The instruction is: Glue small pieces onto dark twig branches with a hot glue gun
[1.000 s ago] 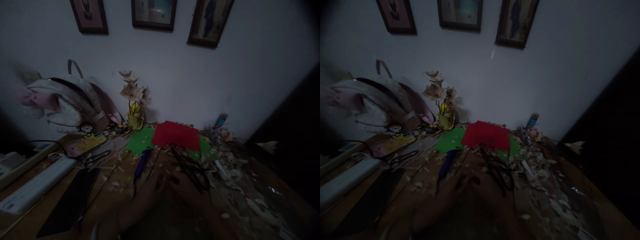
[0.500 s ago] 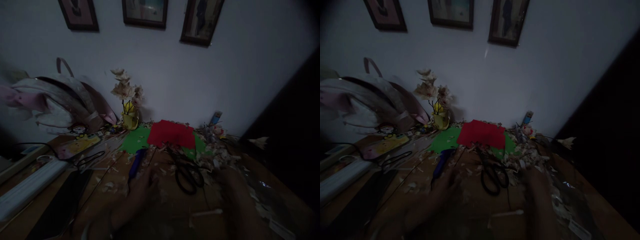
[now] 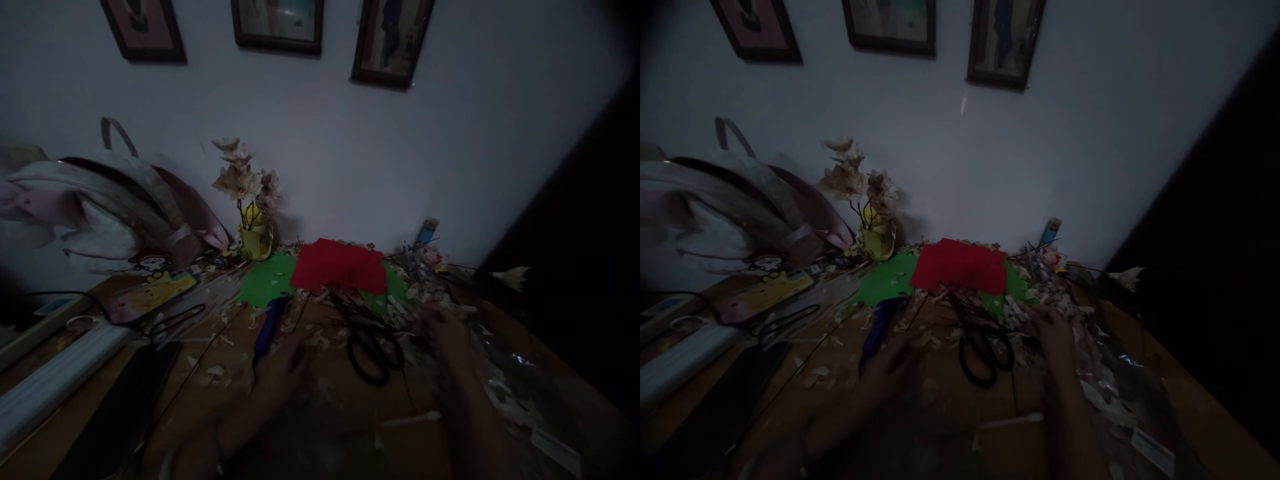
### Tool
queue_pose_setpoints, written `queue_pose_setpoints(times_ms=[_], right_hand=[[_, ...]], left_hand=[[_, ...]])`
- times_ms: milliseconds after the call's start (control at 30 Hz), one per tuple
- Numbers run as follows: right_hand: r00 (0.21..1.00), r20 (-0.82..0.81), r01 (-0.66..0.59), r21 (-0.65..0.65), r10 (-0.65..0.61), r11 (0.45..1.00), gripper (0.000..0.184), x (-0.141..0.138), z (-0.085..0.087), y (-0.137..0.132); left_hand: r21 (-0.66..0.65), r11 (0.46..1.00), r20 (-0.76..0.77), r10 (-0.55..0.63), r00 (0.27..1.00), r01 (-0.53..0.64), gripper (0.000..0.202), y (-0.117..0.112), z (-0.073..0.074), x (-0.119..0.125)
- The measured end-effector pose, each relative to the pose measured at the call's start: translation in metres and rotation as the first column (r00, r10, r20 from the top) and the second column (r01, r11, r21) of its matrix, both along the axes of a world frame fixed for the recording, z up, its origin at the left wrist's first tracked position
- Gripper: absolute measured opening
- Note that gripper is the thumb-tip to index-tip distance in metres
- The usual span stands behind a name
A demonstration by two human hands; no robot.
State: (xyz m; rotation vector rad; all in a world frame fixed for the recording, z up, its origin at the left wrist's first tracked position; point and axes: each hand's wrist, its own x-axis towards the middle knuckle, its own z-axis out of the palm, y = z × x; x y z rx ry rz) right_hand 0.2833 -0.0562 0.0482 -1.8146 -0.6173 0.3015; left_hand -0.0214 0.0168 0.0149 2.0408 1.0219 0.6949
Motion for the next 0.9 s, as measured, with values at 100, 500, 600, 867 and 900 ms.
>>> queue_pose_setpoints(times_ms=[100, 500, 600, 867, 900], right_hand=[[0.94, -0.311, -0.084, 0.182, 0.138, 0.98, 0.028, -0.016, -0.004, 0.008], [0.678, -0.393, -0.602, 0.187, 0.621, 0.776, 0.025, -0.129, -0.041, 0.028], [0.638, -0.409, -0.645, 0.181, 0.653, 0.743, 0.027, -0.139, -0.047, 0.026], [0.771, -0.057, -0.637, -0.071, 0.634, 0.768, 0.024, -0.132, -0.036, 0.02], [0.81, 0.104, -0.553, -0.193, 0.578, 0.81, 0.027, -0.123, -0.032, 0.019]], left_hand=[[-0.021, 1.0, 0.038, 0.004, 0.999, -0.003, 0.04, -0.001, 0.002, 0.0], [-0.162, 0.983, 0.181, -0.06, 0.982, 0.09, 0.024, 0.0, 0.001, 0.005], [-0.215, 0.967, 0.215, -0.09, 0.972, 0.137, 0.02, 0.001, -0.002, 0.006], [-0.164, 0.973, 0.342, -0.096, 0.935, 0.16, 0.018, 0.008, -0.009, 0.004], [-0.172, 0.974, 0.349, -0.082, 0.933, 0.15, 0.019, 0.008, -0.008, 0.004]])
